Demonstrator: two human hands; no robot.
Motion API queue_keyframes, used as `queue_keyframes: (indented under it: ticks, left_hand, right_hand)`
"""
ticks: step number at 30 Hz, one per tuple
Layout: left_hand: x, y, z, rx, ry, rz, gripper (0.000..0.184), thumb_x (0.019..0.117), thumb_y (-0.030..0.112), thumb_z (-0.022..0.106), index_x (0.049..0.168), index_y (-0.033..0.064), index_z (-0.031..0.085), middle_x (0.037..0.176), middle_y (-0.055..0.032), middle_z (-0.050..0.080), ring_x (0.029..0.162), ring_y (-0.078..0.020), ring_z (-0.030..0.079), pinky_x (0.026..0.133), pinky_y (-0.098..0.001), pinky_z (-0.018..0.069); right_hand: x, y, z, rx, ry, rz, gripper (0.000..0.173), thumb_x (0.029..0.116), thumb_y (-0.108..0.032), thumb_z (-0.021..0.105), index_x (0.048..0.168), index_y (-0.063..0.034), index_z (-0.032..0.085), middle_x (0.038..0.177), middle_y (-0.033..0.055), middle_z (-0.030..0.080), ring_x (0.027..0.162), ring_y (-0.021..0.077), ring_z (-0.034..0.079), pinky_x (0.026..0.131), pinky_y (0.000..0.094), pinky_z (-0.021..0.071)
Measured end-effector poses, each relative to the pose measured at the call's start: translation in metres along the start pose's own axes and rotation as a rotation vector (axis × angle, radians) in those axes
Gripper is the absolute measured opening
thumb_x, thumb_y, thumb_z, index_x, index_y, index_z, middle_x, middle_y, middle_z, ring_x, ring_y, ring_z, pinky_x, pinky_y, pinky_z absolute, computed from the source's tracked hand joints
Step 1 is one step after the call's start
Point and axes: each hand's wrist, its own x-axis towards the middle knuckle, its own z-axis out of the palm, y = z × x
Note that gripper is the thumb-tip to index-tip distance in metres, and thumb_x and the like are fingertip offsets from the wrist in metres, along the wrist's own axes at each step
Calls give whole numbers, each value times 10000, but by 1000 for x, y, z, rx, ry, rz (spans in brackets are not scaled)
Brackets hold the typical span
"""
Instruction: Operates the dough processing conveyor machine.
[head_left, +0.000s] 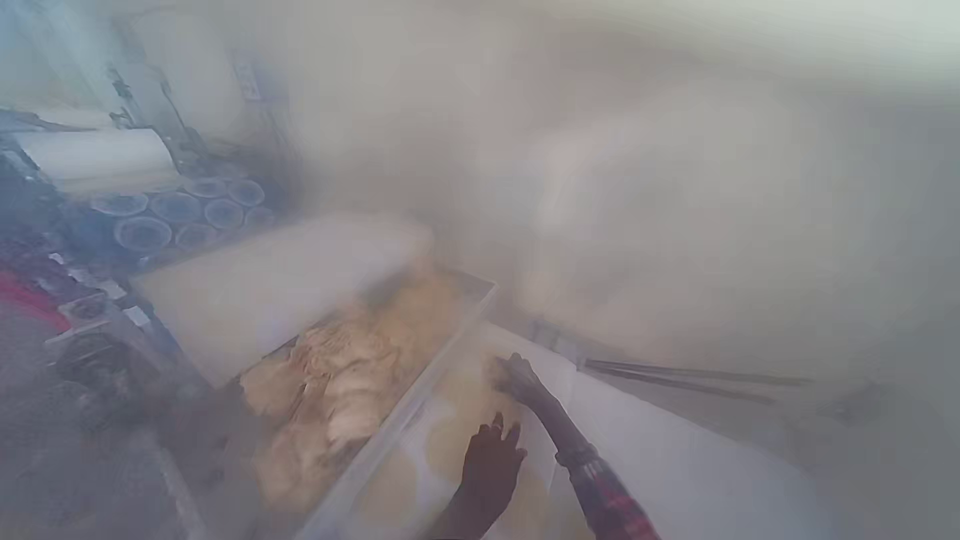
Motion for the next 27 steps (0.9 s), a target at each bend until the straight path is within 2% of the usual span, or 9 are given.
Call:
queue_keyframes:
  ticks: [2, 4, 9, 11, 14, 16, 19, 23, 27]
  left_hand:
    - [29, 3, 8, 85, -57, -19, 529, 1120, 338, 392, 1590, 95, 378, 1665, -270, 225, 1479, -480, 337, 1165, -600, 318]
    - [43, 2, 14, 94, -63, -46, 509, 1118, 307, 412, 1571, 76, 404, 1636, -305, 262, 1495, -492, 294, 1179, -618, 294]
    - [47, 1, 19, 98, 24, -14, 432, 1093, 85, 414, 1497, -65, 443, 1535, -308, 429, 1435, -445, 424, 1135, -488, 420]
    - [51, -9, 16, 96, 70, 9, 417, 1079, 20, 384, 1478, -70, 469, 1529, -303, 446, 1455, -437, 405, 1183, -487, 366]
    - [57, -25, 5, 126, 60, 40, 437, 1073, -7, 376, 1494, 3, 492, 1557, -273, 434, 1496, -438, 340, 1212, -511, 316]
    - [60, -31, -2, 110, 52, 15, 437, 1078, 5, 375, 1488, 48, 521, 1587, -261, 400, 1533, -444, 260, 1230, -551, 264]
    - [62, -34, -6, 104, 91, -53, 454, 1080, 30, 390, 1486, 151, 553, 1648, -266, 274, 1558, -464, 149, 1226, -613, 214]
    - [66, -35, -4, 139, 136, -135, 503, 1070, 48, 427, 1476, 309, 569, 1702, -239, 101, 1561, -501, 22, 1201, -720, 100]
    - [69, -36, -2, 84, 157, -168, 515, 1066, 52, 444, 1442, 369, 593, 1713, -224, 11, 1547, -531, -52, 1171, -769, 51]
  right_hand:
    - [-2, 5, -3, -19, -16, 13, 720, 933, -243, 756, 1553, -74, 432, 1495, 321, 427, 1366, 487, 438, 1129, 540, 382]
    - [-5, 13, -5, 5, -15, 12, 729, 917, -242, 775, 1540, -56, 446, 1487, 326, 433, 1367, 484, 439, 1134, 539, 374]
    - [-9, 26, -3, 44, -11, 19, 607, 931, -240, 759, 1451, -9, 549, 1453, 337, 462, 1339, 486, 459, 1125, 539, 376]
    - [-10, 26, -2, 72, 17, 12, 550, 935, -210, 744, 1413, 8, 579, 1444, 337, 470, 1340, 484, 459, 1129, 536, 376]
    - [-9, 21, -1, 106, 75, -6, 488, 919, -164, 750, 1341, 43, 617, 1471, 327, 435, 1337, 466, 469, 1123, 505, 397]
    - [-7, 20, -2, 98, 84, -44, 437, 914, -150, 754, 1273, 70, 638, 1552, 297, 370, 1330, 469, 486, 1099, 509, 426]
    - [3, 21, -2, 26, 31, -119, 392, 932, -146, 724, 1241, 76, 631, 1620, 262, 307, 1360, 467, 467, 1100, 529, 414]
    - [19, 28, 2, -33, 20, -264, 514, 860, -58, 744, 1333, 62, 582, 1567, 272, 412, 1439, 436, 424, 1139, 582, 359]
    - [13, 24, -13, -41, -86, -272, 723, 855, -28, 762, 1491, 13, 422, 1562, 261, 414, 1388, 425, 485, 1095, 583, 408]
